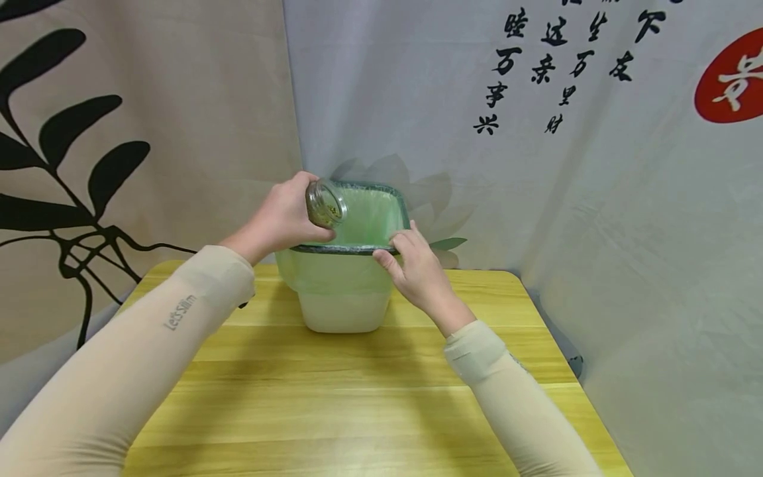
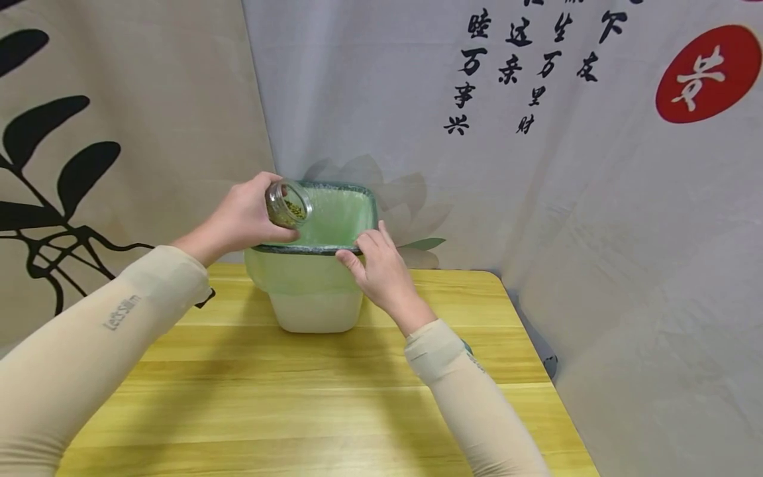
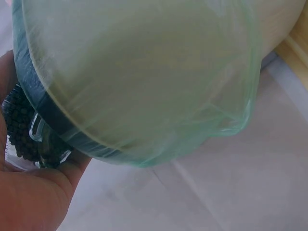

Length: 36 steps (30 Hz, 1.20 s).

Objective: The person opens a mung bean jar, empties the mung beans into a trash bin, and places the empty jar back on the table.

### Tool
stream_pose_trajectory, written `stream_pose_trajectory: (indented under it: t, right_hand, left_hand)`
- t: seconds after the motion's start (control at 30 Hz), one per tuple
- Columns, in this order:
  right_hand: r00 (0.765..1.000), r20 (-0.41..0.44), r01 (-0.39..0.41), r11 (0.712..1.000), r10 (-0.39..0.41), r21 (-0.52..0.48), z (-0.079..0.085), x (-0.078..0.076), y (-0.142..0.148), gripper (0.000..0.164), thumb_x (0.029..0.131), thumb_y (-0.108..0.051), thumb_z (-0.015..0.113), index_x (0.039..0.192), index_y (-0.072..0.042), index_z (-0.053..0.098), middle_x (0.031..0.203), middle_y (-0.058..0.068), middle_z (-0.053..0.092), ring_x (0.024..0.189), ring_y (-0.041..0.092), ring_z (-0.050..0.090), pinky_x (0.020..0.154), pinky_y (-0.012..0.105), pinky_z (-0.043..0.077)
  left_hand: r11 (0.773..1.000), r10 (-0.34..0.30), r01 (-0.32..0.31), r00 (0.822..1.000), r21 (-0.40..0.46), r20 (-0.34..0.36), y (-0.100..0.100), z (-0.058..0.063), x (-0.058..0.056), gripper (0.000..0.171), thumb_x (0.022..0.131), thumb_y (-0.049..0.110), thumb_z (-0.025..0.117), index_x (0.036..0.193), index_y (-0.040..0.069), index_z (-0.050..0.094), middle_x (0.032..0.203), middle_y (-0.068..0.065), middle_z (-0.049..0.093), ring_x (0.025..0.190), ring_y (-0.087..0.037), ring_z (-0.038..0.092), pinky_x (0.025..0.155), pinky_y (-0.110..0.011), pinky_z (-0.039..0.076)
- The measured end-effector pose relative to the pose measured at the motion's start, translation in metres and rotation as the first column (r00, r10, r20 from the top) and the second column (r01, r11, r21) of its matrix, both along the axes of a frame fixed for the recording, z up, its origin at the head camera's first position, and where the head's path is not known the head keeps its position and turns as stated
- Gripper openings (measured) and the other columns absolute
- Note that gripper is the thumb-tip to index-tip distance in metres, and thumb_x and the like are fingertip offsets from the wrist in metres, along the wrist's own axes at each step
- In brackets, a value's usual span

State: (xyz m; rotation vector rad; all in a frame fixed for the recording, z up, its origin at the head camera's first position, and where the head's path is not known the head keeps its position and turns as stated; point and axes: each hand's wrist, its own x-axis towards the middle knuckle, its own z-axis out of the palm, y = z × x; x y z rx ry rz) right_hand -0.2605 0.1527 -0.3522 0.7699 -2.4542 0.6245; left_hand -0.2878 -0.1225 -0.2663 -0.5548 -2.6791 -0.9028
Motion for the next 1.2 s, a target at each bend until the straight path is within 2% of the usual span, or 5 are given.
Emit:
stream_pose_trajectory:
  t: [0.23, 0.37, 0.53, 0.73, 1.2]
  right_hand:
    - [0.993, -0.106, -0.057, 0.998, 0.06, 0.033, 0.0, -0.006, 0.001, 0.071, 0.108, -0.066, 0.027, 0.088, -0.007, 0.06, 0.095, 0.011, 0.069, 0.151, 0.042, 0.049, 0.135, 0.06, 0.019]
    - [0.977, -0.189, -0.098, 0.995, 0.1, 0.02, -0.002, -0.013, 0.001, 0.073, 0.112, -0.062, 0.025, 0.08, -0.008, 0.062, 0.082, 0.009, 0.066, 0.112, 0.033, 0.068, 0.134, 0.059, 0.026]
    - [0.964, -0.239, -0.13, 0.991, 0.116, -0.042, -0.002, -0.02, -0.002, 0.068, 0.117, -0.048, 0.031, 0.061, -0.012, 0.048, 0.06, 0.002, 0.046, 0.075, 0.025, 0.054, 0.133, 0.054, 0.029]
    - [0.947, -0.283, -0.192, 0.973, 0.15, -0.128, -0.002, -0.027, -0.005, 0.054, 0.109, -0.019, 0.045, 0.055, -0.011, 0.038, 0.053, 0.001, 0.034, 0.066, 0.025, 0.047, 0.127, 0.058, 0.039]
    - [0.904, -0.397, -0.225, 0.966, 0.159, -0.127, -0.003, -0.04, -0.008, 0.052, 0.104, -0.013, 0.047, 0.053, -0.009, 0.039, 0.049, 0.003, 0.03, 0.058, 0.029, 0.046, 0.096, 0.051, 0.058]
  left_hand:
    - [1.0, -0.008, 0.008, 1.0, 0.006, 0.0, 0.002, -0.001, -0.001, 0.092, 0.072, 0.021, 0.094, 0.146, -0.004, 0.047, 0.134, -0.025, 0.064, 0.121, -0.042, 0.064, 0.108, -0.056, 0.054]
    - [1.0, -0.014, 0.014, 1.0, 0.003, -0.008, 0.004, -0.002, -0.002, 0.091, 0.072, 0.021, 0.093, 0.146, -0.005, 0.047, 0.134, -0.026, 0.064, 0.121, -0.043, 0.064, 0.109, -0.056, 0.053]
    - [1.0, -0.014, 0.014, 1.0, -0.002, -0.005, 0.005, -0.002, -0.002, 0.092, 0.072, 0.02, 0.094, 0.146, -0.005, 0.046, 0.134, -0.026, 0.064, 0.121, -0.043, 0.064, 0.108, -0.056, 0.054]
    - [1.0, -0.015, 0.015, 1.0, -0.012, -0.003, 0.006, -0.002, -0.002, 0.091, 0.071, 0.02, 0.094, 0.145, -0.004, 0.047, 0.133, -0.026, 0.065, 0.119, -0.043, 0.065, 0.106, -0.056, 0.055]
    - [0.998, -0.036, 0.035, 0.999, -0.061, -0.019, 0.004, 0.002, -0.008, 0.086, 0.07, 0.016, 0.093, 0.14, -0.007, 0.049, 0.13, -0.026, 0.065, 0.118, -0.044, 0.065, 0.106, -0.056, 0.056]
